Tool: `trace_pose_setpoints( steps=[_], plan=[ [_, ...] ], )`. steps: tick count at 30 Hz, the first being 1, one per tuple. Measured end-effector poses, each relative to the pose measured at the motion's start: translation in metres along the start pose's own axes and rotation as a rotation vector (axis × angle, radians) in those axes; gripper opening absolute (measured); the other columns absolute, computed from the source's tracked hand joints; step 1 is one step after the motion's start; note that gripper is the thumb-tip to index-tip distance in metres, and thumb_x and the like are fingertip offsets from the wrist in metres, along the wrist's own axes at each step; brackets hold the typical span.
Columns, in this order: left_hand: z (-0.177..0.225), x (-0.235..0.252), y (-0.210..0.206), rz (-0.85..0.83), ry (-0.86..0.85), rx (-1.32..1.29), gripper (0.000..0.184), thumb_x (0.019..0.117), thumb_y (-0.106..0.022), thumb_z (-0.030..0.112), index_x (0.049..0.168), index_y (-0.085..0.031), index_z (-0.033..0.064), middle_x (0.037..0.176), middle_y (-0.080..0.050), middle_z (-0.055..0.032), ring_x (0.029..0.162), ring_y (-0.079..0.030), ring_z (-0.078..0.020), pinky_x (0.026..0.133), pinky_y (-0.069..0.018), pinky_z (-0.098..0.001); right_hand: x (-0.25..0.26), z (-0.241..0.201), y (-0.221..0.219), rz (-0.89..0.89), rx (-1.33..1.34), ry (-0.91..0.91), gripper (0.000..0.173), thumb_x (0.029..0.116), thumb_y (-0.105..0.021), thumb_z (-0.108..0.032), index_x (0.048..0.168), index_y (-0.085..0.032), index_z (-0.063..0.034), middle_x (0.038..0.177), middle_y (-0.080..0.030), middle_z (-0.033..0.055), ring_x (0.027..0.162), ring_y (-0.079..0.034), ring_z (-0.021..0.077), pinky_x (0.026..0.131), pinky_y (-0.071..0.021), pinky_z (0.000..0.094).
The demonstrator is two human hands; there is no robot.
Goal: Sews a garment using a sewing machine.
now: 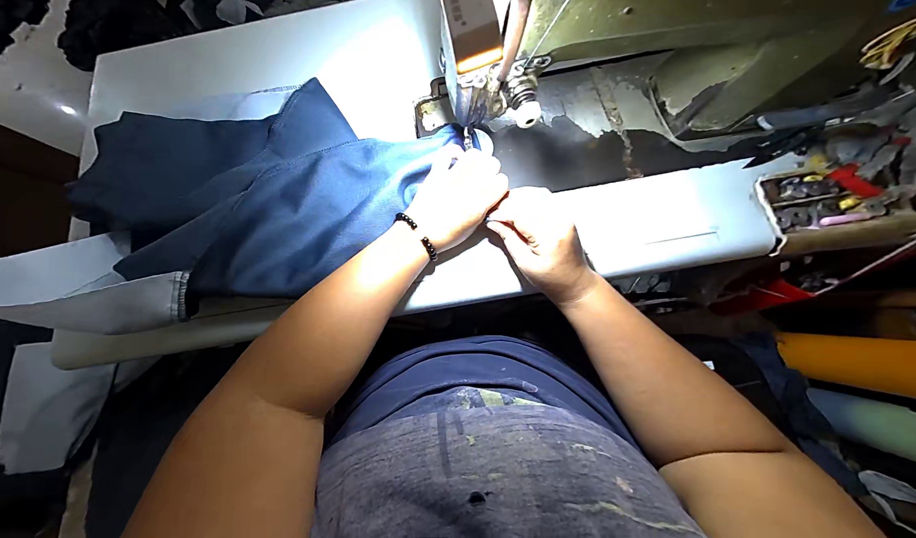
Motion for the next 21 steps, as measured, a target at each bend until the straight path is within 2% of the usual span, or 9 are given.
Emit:
trace_pose_setpoints(
  steps=[4,6,7,9,11,15,17,21],
  plan=[
    [0.002,-0.009,-0.001,-0.026,0.061,-0.111,0.003,0.0869,-0.066,0.003,0.089,-0.068,0.0019,0.087,-0.064,-0.0176,0.09,-0.064,-0.0392,0.081,-0.0464,-0.0538,0.0,0.002,0.0,-0.047,0.035,-0.017,0.015,0.0965,-0.063,-0.005,0.093,-0.076,0.0021,0.102,-0.073,0.0185,0.108,-0.067,0.0283,0.101,-0.0498,0.0371],
    [0.004,-0.024,0.0,-0.03,0.139,-0.224,0.008,0.0857,-0.066,0.003,0.093,-0.07,0.0017,0.093,-0.066,-0.0185,0.099,-0.064,-0.0393,0.091,-0.0485,-0.0538,0.0,0.003,-0.002,-0.164,0.011,-0.052,0.017,0.0975,-0.06,-0.007,0.095,-0.075,0.0008,0.103,-0.073,0.0168,0.107,-0.067,0.0278,0.098,-0.0508,0.0386],
    [0.005,-0.032,0.0,-0.052,0.179,-0.287,0.016,0.0861,-0.064,0.002,0.1,-0.071,0.0009,0.102,-0.068,-0.0203,0.108,-0.064,-0.0395,0.099,-0.047,-0.0536,0.002,0.005,-0.003,-0.237,-0.014,-0.061,0.018,0.0979,-0.059,-0.008,0.095,-0.074,0.0003,0.101,-0.073,0.016,0.104,-0.067,0.0282,0.094,-0.0513,0.0398],
    [0.004,-0.047,0.0,-0.118,0.212,-0.389,0.035,0.0882,-0.054,0.006,0.118,-0.07,0.0,0.13,-0.066,-0.0218,0.133,-0.056,-0.0374,0.116,-0.0375,-0.0494,0.007,0.006,-0.002,-0.338,-0.053,-0.062,0.019,0.0986,-0.058,-0.009,0.097,-0.074,-0.0002,0.1,-0.072,0.0157,0.103,-0.068,0.0299,0.092,-0.0524,0.0415],
    [0.001,-0.056,-0.003,-0.122,0.187,-0.446,0.04,0.0916,-0.048,0.01,0.125,-0.068,-0.0007,0.139,-0.062,-0.0213,0.14,-0.05,-0.0358,0.119,-0.0336,-0.0472,0.01,0.007,-0.001,-0.383,-0.085,-0.051,0.019,0.0983,-0.058,-0.011,0.098,-0.075,-0.0018,0.1,-0.073,0.0144,0.103,-0.068,0.0299,0.091,-0.0529,0.0428],
    [-0.01,-0.053,-0.006,-0.138,0.179,-0.477,0.041,0.092,-0.048,0.014,0.124,-0.069,0.0007,0.14,-0.062,-0.0195,0.141,-0.05,-0.0338,0.118,-0.0336,-0.0487,0.018,0.01,-0.002,-0.443,-0.127,-0.053,0.02,0.0984,-0.058,-0.014,0.098,-0.075,-0.0039,0.099,-0.072,0.0137,0.102,-0.068,0.0315,0.085,-0.0525,0.0471],
    [-0.018,-0.048,-0.008,-0.142,0.19,-0.475,0.04,0.0931,-0.048,0.015,0.124,-0.069,0.002,0.14,-0.061,-0.0184,0.14,-0.049,-0.0328,0.119,-0.0332,-0.0486,0.024,0.014,-0.005,-0.467,-0.162,-0.072,0.02,0.0995,-0.058,-0.014,0.098,-0.075,-0.0038,0.102,-0.072,0.0137,0.106,-0.068,0.0314,0.088,-0.0527,0.048],
    [-0.039,-0.032,-0.013,-0.073,0.149,-0.418,0.036,0.0922,-0.051,0.013,0.12,-0.07,-0.0006,0.133,-0.063,-0.0213,0.132,-0.056,-0.036,0.111,-0.0418,-0.0511,0.041,0.03,-0.013,-0.432,-0.187,-0.077,0.02,0.1004,-0.058,-0.012,0.098,-0.074,-0.0015,0.107,-0.072,0.016,0.11,-0.067,0.0328,0.092,-0.0526,0.0489]
  ],
)
Point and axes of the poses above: each hand's wrist, its own x-axis towards the middle knuckle, its own y-axis out of the back of the hand, z = x × y, the point moved 4 cm from there along x, towards the middle knuckle
